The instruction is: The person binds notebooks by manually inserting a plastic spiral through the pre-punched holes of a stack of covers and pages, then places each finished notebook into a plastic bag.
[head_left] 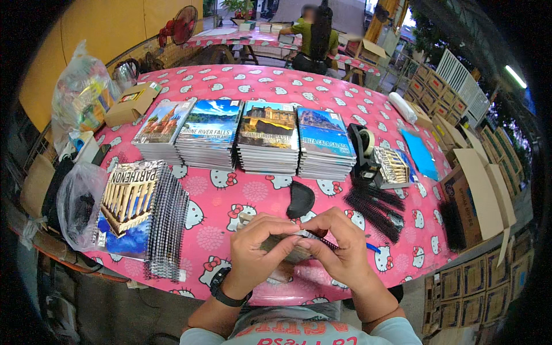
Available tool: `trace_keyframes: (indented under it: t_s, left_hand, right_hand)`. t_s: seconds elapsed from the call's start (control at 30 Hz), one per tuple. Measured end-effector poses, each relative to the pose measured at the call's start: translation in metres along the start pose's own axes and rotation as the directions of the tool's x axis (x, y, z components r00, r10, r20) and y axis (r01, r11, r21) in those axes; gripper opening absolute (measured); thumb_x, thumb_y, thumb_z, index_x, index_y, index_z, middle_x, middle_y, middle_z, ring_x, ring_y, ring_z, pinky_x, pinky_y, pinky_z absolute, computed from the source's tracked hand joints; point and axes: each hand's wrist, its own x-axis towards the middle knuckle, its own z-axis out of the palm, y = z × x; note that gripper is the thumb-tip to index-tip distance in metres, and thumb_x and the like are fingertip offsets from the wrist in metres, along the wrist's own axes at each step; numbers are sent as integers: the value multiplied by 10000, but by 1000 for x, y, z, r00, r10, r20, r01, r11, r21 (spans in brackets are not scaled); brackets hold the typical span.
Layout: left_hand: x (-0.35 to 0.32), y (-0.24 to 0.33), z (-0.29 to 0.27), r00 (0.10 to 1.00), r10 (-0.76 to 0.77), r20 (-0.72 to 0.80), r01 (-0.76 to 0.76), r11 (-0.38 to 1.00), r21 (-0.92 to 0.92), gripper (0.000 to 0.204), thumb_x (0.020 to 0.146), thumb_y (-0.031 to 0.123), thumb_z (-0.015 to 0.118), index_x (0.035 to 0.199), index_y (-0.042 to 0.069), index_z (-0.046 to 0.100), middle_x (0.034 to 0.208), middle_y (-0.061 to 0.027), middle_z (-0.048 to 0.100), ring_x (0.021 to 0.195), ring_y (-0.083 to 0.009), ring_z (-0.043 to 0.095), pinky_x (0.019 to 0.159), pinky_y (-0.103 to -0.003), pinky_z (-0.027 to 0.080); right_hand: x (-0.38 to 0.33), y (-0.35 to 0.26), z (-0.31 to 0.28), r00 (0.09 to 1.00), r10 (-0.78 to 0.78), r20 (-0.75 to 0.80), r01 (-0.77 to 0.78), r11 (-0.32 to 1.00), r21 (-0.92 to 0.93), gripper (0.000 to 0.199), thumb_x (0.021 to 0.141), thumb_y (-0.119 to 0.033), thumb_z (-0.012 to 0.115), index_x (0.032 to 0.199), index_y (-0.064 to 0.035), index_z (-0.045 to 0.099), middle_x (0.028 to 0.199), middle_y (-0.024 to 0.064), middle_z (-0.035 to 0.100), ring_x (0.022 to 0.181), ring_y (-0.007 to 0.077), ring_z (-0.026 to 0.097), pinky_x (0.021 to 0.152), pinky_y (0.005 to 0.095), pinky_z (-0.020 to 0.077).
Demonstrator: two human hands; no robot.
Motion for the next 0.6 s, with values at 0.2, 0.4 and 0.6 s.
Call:
trace_keyframes:
  t_s: [0.2,0.4,0.6]
  left_hand:
    - [-6,5,10,995,103,-7,-102,992,73,146,713,-19,692,849,26,664,837,-95,672,787,-214,636,694,-289,495]
    - [-8,14,14,999,-4,-37,7,996,86,141,748,18,687,878,14,634,830,-97,650,775,-210,621,683,-299,481]
    - [-2,14,-1,993,120,19,-117,914,389,156,818,132,639,943,40,623,815,-119,613,748,-259,599,652,-328,464]
  right_hand:
    - [-6,-6,-5,998,-69,-4,68,994,-86,212,733,-132,722,848,-24,582,773,116,563,703,270,543,598,337,432]
    - [-8,-2,-2,979,-199,-54,179,950,-254,171,745,-113,686,844,-14,588,785,121,580,700,291,543,606,362,440]
    - [-6,-3,-12,984,-178,27,180,954,-241,476,819,-333,628,1126,13,516,1044,178,571,957,319,542,847,379,429]
